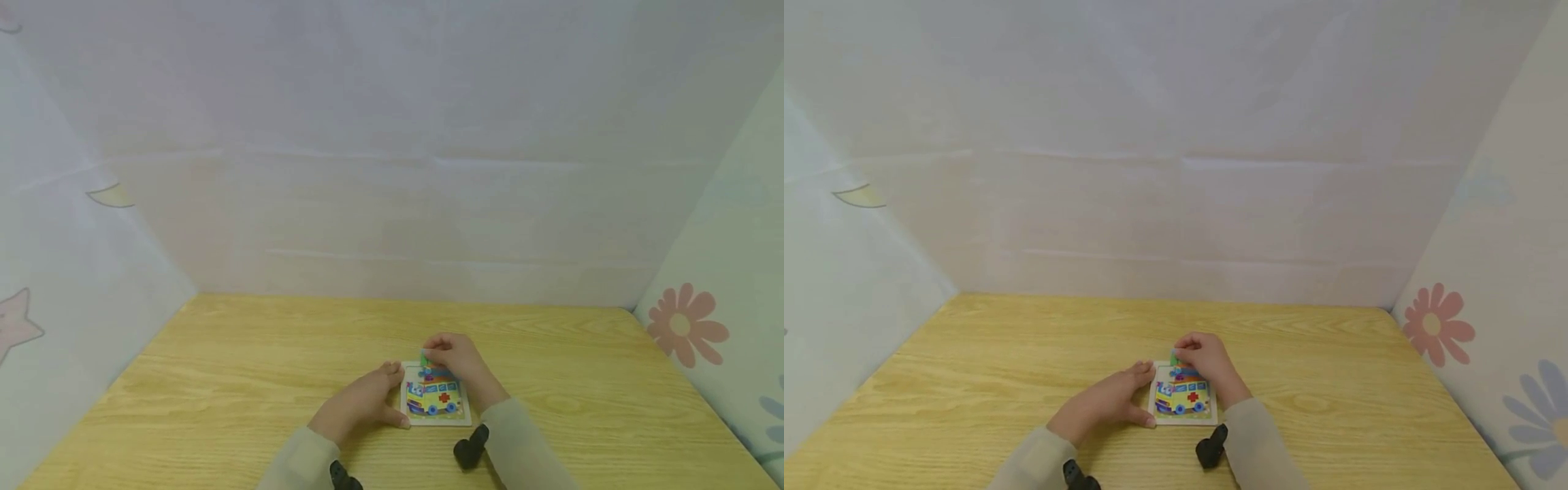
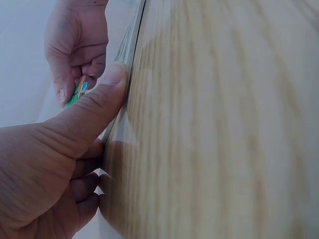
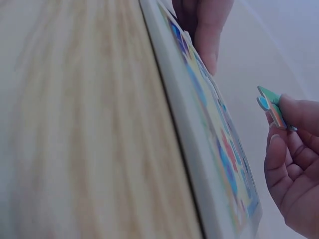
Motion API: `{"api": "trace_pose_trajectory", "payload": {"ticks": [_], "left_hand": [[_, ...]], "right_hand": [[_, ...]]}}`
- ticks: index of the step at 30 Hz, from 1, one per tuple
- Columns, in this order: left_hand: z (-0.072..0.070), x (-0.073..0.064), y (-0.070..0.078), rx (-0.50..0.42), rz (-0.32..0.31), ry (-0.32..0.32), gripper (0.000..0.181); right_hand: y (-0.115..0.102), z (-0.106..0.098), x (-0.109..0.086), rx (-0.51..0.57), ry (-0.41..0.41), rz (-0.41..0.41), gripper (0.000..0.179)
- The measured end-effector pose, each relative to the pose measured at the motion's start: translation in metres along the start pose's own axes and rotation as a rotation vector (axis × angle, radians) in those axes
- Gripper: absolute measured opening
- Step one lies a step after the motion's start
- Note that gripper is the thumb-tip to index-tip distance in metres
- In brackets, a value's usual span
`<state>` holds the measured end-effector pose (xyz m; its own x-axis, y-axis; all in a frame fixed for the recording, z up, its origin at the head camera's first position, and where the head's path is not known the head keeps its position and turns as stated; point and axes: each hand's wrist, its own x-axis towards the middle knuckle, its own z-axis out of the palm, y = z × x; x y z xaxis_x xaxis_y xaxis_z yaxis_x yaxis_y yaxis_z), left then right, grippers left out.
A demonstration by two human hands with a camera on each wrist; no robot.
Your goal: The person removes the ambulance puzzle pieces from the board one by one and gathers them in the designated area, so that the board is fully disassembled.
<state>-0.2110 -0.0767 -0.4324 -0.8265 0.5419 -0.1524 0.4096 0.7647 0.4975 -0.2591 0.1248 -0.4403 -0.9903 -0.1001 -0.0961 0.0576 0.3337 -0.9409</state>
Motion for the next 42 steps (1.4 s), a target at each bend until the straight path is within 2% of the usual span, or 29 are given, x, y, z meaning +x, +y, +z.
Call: {"api": "trace_pose_trajectory", "payload": {"ticks": [4,17,25,33,42], "left_hand": [[0.001,0.0,0.0,-0.006,0.004,-0.005,0.094],[0.001,0.001,-0.001,-0.019,0.011,-0.005,0.095],[0.001,0.0,0.0,-0.02,0.0,-0.019,0.095],[0.001,0.0,0.0,-0.025,-0.004,-0.022,0.096],[0.0,0.0,0.001,-0.029,-0.012,-0.029,0.095]], "right_hand": [[0.002,-0.006,-0.003,0.016,0.035,0.012,0.009],[0.017,-0.03,-0.008,0.051,0.08,0.014,0.011],[0.021,-0.045,-0.012,0.062,0.091,0.065,0.012],[0.024,-0.055,-0.014,-0.019,0.11,0.045,0.013],[0.024,-0.058,-0.015,-0.103,0.124,0.062,0.01]]}}
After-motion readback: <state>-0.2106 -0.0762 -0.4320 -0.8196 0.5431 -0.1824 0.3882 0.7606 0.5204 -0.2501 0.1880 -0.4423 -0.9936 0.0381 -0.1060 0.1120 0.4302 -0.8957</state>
